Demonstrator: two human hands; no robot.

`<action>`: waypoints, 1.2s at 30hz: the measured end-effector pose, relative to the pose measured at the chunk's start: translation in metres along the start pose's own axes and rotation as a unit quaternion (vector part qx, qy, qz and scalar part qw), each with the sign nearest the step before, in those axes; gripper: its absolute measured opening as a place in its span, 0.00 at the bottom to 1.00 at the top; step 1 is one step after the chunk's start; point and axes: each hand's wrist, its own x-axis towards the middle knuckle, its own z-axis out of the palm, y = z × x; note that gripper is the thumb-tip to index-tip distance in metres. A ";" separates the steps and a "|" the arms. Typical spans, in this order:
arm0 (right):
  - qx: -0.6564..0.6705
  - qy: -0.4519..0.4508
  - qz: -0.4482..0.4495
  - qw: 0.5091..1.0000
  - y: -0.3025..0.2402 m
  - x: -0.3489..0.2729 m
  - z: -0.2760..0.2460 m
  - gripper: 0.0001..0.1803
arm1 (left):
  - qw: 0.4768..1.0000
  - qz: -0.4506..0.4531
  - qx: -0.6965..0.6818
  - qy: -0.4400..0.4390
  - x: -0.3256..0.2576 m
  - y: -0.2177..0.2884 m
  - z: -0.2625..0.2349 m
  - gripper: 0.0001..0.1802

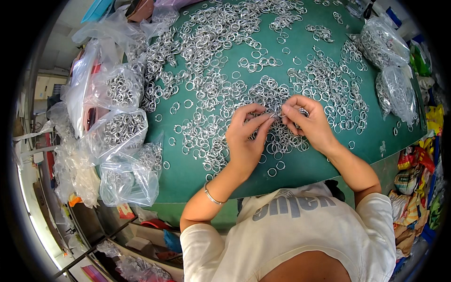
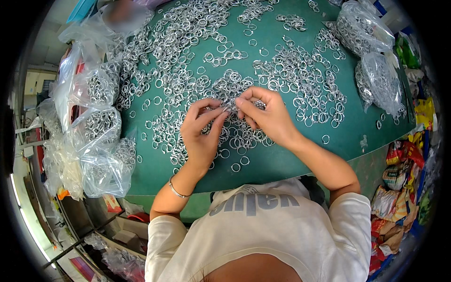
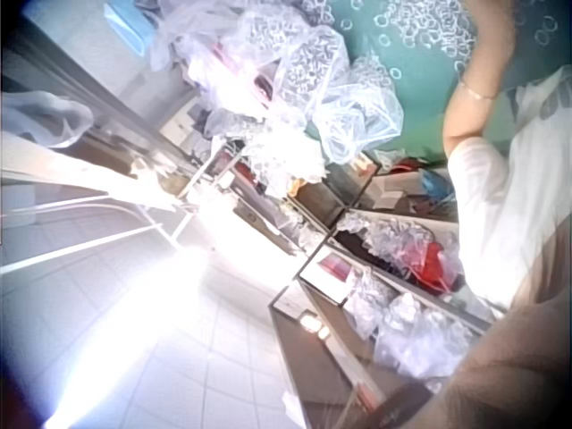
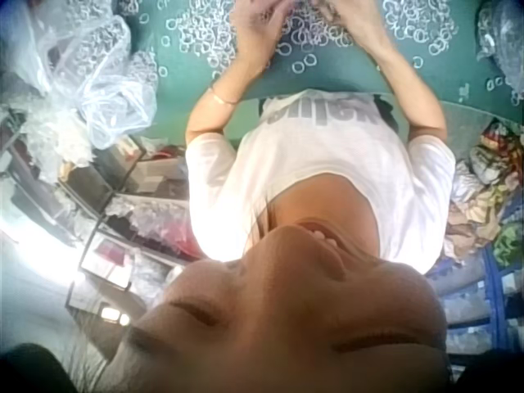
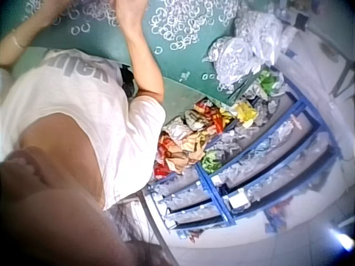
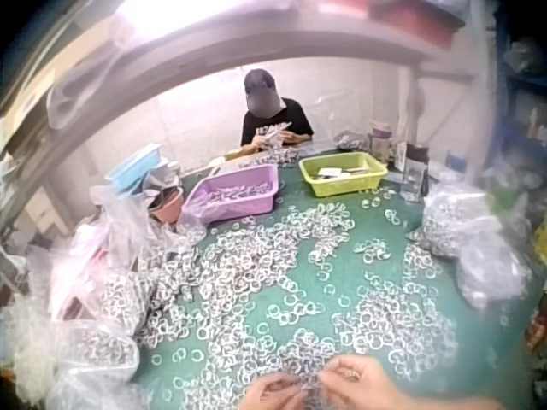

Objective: The person picks up and sorts small silver metal rings on a green surface by hand, moving them between piles and placing them into plastic bags.

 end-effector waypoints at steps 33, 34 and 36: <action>-0.137 0.004 -0.127 0.982 -0.001 -0.007 0.001 0.04 | 0.979 -0.093 -0.147 -0.109 0.000 -0.002 -0.010 0.09; -0.135 -0.009 -0.111 0.985 -0.001 -0.006 0.000 0.04 | 0.991 -0.052 -0.086 -0.087 -0.001 -0.001 -0.009 0.09; -0.130 -0.035 -0.077 0.988 -0.002 -0.005 -0.002 0.04 | 0.999 0.004 -0.038 -0.038 -0.002 -0.003 -0.006 0.10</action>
